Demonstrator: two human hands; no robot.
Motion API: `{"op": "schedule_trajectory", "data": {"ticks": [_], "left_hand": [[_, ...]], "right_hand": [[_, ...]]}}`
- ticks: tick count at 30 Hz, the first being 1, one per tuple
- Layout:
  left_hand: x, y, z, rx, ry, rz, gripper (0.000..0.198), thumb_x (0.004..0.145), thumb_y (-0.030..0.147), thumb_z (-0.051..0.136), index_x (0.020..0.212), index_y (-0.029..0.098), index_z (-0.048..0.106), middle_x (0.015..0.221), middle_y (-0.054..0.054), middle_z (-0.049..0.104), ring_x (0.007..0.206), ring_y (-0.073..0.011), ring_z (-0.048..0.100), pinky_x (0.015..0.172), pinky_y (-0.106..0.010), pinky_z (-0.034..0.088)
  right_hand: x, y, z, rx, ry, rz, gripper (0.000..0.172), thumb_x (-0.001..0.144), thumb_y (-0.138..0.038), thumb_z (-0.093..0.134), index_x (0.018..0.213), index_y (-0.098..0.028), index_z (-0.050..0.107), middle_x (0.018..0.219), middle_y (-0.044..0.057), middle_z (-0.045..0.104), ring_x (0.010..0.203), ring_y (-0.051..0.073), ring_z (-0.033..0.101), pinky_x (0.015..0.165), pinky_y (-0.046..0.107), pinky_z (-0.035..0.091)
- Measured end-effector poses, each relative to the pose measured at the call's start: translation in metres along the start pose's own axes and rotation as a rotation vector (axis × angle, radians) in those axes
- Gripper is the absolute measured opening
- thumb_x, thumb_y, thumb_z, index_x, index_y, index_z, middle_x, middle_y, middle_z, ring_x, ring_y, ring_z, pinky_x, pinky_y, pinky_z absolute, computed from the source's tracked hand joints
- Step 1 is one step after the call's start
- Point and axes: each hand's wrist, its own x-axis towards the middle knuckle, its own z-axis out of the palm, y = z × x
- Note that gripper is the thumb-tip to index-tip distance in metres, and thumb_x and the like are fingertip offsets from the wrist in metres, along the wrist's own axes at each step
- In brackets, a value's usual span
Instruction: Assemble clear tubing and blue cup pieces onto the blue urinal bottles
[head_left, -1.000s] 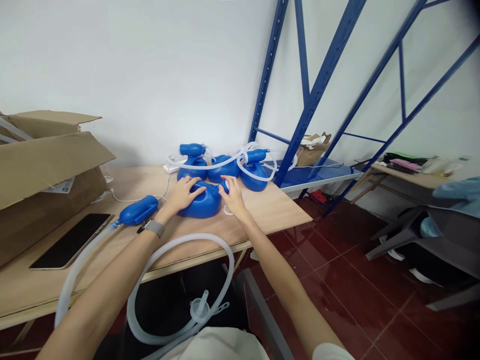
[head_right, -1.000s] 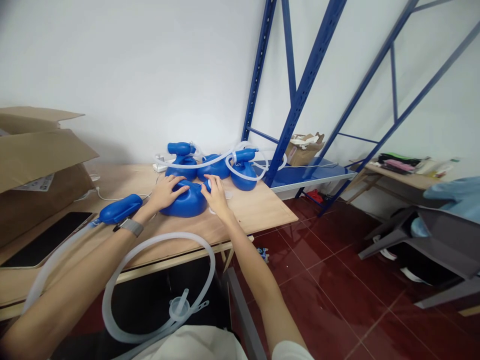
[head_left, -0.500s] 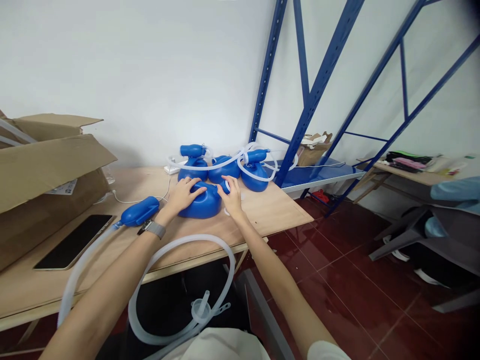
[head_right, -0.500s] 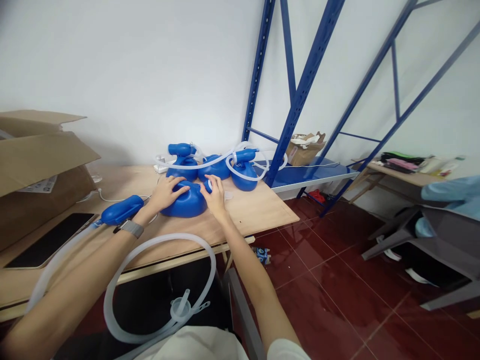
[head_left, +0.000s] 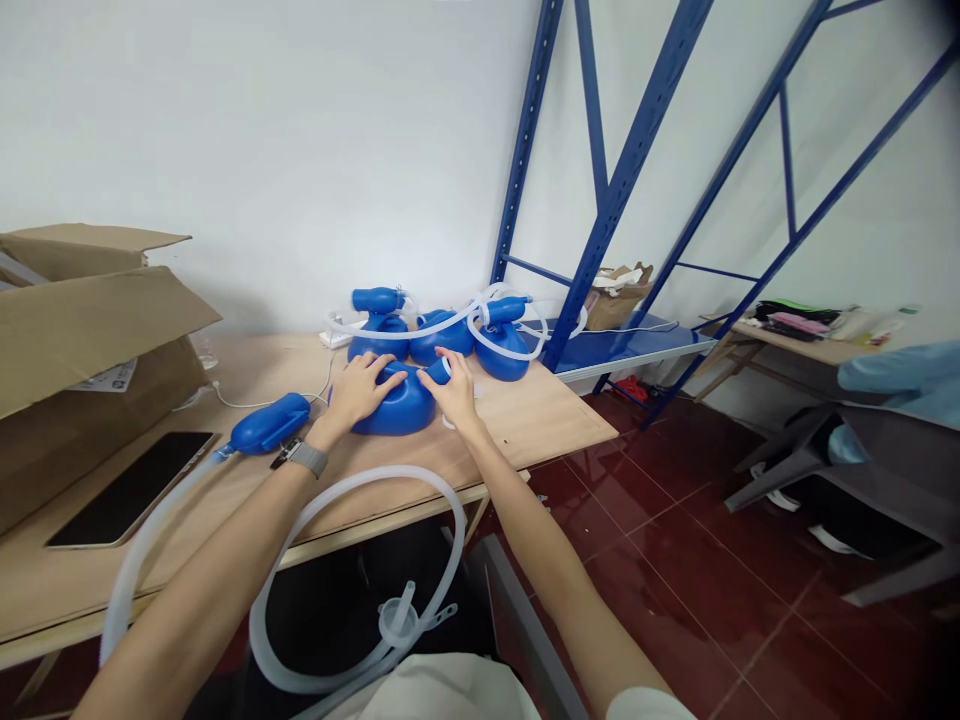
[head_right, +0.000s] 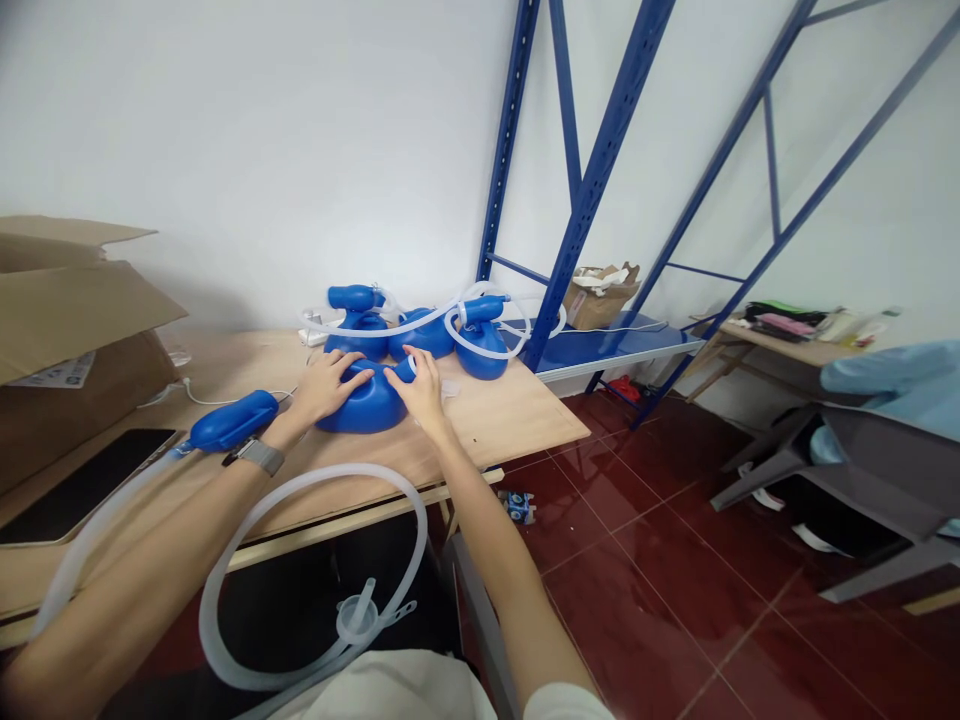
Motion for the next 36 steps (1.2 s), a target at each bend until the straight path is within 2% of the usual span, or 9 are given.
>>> {"op": "schedule_trajectory", "data": {"ticks": [8, 14, 19, 22, 25, 27, 29, 32, 36], "left_hand": [[-0.002, 0.005, 0.002, 0.071, 0.019, 0.002, 0.050, 0.104, 0.059, 0.043, 0.132, 0.026, 0.068, 0.120, -0.011, 0.068, 0.117, -0.0326, 0.059, 0.106, -0.047, 0.044], [-0.001, 0.003, 0.004, 0.105, -0.001, -0.006, 0.052, 0.104, 0.058, 0.041, 0.136, 0.024, 0.065, 0.126, -0.014, 0.066, 0.121, -0.0351, 0.057, 0.109, -0.051, 0.041], [0.008, 0.006, 0.010, 0.143, 0.029, -0.016, 0.055, 0.105, 0.056, 0.041, 0.141, 0.020, 0.060, 0.132, -0.019, 0.065, 0.125, -0.0369, 0.057, 0.112, -0.052, 0.039], [0.018, 0.014, 0.008, 0.164, 0.088, -0.032, 0.062, 0.104, 0.053, 0.042, 0.149, 0.012, 0.052, 0.145, -0.026, 0.058, 0.137, -0.0405, 0.051, 0.118, -0.057, 0.033], [0.020, 0.013, -0.013, 0.163, 0.116, -0.007, 0.065, 0.104, 0.053, 0.042, 0.154, 0.010, 0.046, 0.154, -0.030, 0.051, 0.144, -0.0432, 0.046, 0.118, -0.059, 0.034], [0.011, 0.000, -0.039, 0.156, 0.091, -0.023, 0.062, 0.104, 0.053, 0.041, 0.153, 0.016, 0.049, 0.150, -0.026, 0.055, 0.139, -0.0431, 0.052, 0.112, -0.058, 0.041], [-0.008, -0.023, -0.067, 0.221, -0.001, -0.128, 0.064, 0.100, 0.064, 0.045, 0.143, 0.019, 0.057, 0.135, -0.023, 0.065, 0.122, -0.0437, 0.063, 0.103, -0.059, 0.048], [-0.045, -0.060, -0.100, 0.418, -0.209, -0.433, 0.072, 0.082, 0.078, 0.062, 0.121, 0.018, 0.068, 0.121, -0.023, 0.072, 0.111, -0.0493, 0.066, 0.090, -0.064, 0.052], [-0.084, -0.079, -0.113, 0.297, -0.392, -0.560, 0.079, 0.080, 0.083, 0.055, 0.122, 0.018, 0.069, 0.119, -0.023, 0.073, 0.106, -0.0465, 0.070, 0.085, -0.054, 0.054]], "right_hand": [[-0.001, -0.002, 0.010, -0.028, 0.058, 0.045, 0.043, 0.099, -0.034, 0.064, 0.139, -0.021, 0.066, 0.132, 0.014, 0.069, 0.125, 0.027, 0.064, 0.115, 0.043, 0.048], [0.007, 0.003, 0.010, 0.013, 0.007, 0.038, 0.052, 0.101, -0.038, 0.062, 0.150, -0.022, 0.060, 0.138, 0.015, 0.067, 0.132, 0.027, 0.061, 0.120, 0.045, 0.044], [0.025, 0.018, -0.025, 0.063, -0.290, 0.038, 0.070, 0.099, -0.051, 0.064, 0.161, -0.026, 0.045, 0.151, 0.014, 0.054, 0.146, 0.026, 0.050, 0.124, 0.045, 0.039], [0.012, 0.028, -0.062, -0.062, -0.283, 0.119, 0.073, 0.099, -0.060, 0.059, 0.162, -0.026, 0.043, 0.158, 0.016, 0.045, 0.153, 0.029, 0.041, 0.127, 0.052, 0.033], [-0.019, 0.036, -0.088, -0.214, -0.447, 0.058, 0.068, 0.095, -0.062, 0.066, 0.152, -0.026, 0.057, 0.151, 0.016, 0.055, 0.149, 0.034, 0.044, 0.125, 0.057, 0.033], [-0.038, 0.039, -0.092, -0.279, -0.597, -0.040, 0.066, 0.092, -0.061, 0.072, 0.147, -0.026, 0.063, 0.153, 0.016, 0.057, 0.153, 0.037, 0.039, 0.127, 0.062, 0.029], [-0.049, 0.040, -0.089, -0.315, -0.692, -0.112, 0.058, 0.094, -0.057, 0.072, 0.142, -0.026, 0.067, 0.152, 0.015, 0.059, 0.155, 0.040, 0.035, 0.128, 0.066, 0.023], [-0.050, 0.039, -0.080, -0.315, -0.740, -0.155, 0.041, 0.102, -0.049, 0.063, 0.135, -0.027, 0.072, 0.138, 0.013, 0.068, 0.147, 0.037, 0.045, 0.126, 0.066, 0.025], [-0.047, 0.034, -0.080, -0.207, -0.719, -0.098, 0.044, 0.100, -0.048, 0.065, 0.138, -0.028, 0.070, 0.132, 0.013, 0.064, 0.135, 0.033, 0.054, 0.121, 0.056, 0.040]]}}
